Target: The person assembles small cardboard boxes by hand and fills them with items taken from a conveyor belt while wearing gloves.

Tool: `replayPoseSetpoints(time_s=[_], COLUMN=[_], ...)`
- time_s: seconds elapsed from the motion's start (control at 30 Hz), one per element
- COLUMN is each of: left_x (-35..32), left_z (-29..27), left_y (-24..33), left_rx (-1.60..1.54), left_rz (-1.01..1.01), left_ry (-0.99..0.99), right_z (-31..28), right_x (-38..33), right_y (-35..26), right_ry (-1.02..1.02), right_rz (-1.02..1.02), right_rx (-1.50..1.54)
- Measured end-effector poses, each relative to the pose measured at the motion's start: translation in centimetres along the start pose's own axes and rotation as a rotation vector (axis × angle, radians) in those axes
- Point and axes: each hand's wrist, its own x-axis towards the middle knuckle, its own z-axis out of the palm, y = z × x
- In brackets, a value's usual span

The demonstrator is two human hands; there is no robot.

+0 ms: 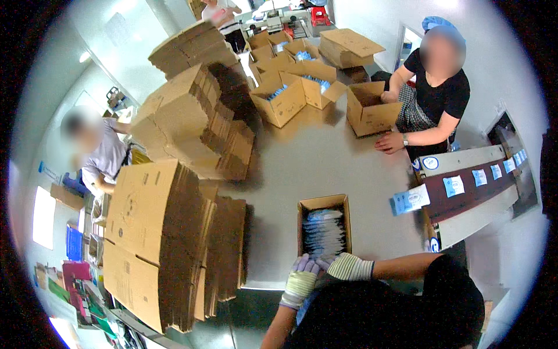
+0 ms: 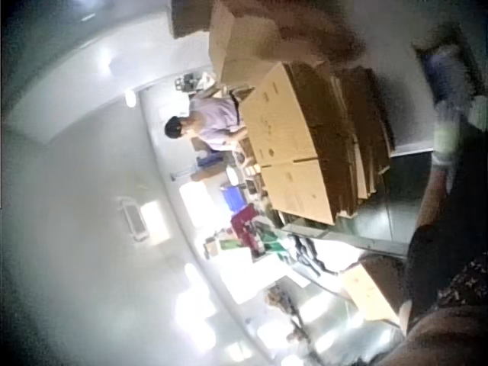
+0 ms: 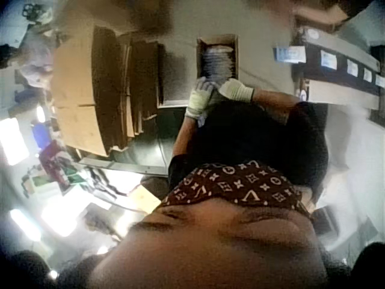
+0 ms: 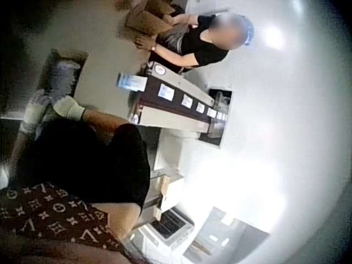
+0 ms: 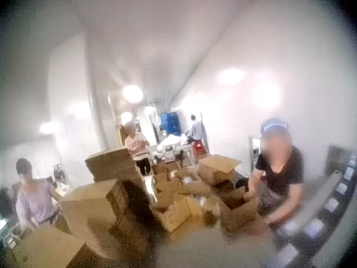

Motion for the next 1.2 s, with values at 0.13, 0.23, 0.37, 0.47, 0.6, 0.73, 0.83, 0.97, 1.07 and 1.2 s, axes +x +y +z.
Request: replayPoseSetpoints(time_s=[0.13, 0.23, 0.37, 0.47, 0.6, 0.73, 0.83, 0.97, 1.07, 1.2], left_x=[0.1, 0.5, -2.1, -4.6, -4.9, -5.7, -4.3, -3.4, -3.1, -3.6], left_z=[-7.2, -12.9, -22.5, -26.2, -29.4, -30.9, -31.3, -31.7, -31.9, -31.5], left_y=[-0.8, -1.3, 0.2, 0.8, 1.5, 2.2, 2.9, 3.8, 4.8, 5.1], left_rx=[0.176, 0.315, 0.774, 1.026, 1.237, 1.123, 1.037, 1.019, 1.018, 1.052], left_rz=[-0.270, -0.334, -0.458, -0.613, -1.031, -1.014, -0.845, -0.775, -0.832, -0.842], left_ry=[0.297, 0.363, 0.623, 0.639, 0.606, 0.650, 0.688, 0.754, 0.735, 0.766], right_z=[-3.6, -6.5, -19.5, -20.2, -11.0, 1.6, 6.0, 10.6, 10.9, 5.6], right_x=[7.1, 17.0, 22.2, 17.8, 9.9, 1.1, -4.8, -7.3, -7.6, -7.0], right_y=[6.9, 14.6, 11.9, 8.3, 6.0, 4.4, 3.8, 4.7, 5.1, 4.6], right_ry=[0.353, 0.610, 0.801, 0.512, 0.231, -0.143, -0.234, -0.061, -0.120, -0.147], right_rz=[0.119, 0.722, 0.133, 0.068, 0.074, 0.218, 0.272, 0.297, 0.335, 0.292], right_rx=[0.203, -0.157, -0.121, 0.105, 0.398, 0.495, 0.551, 0.668, 0.662, 0.552])
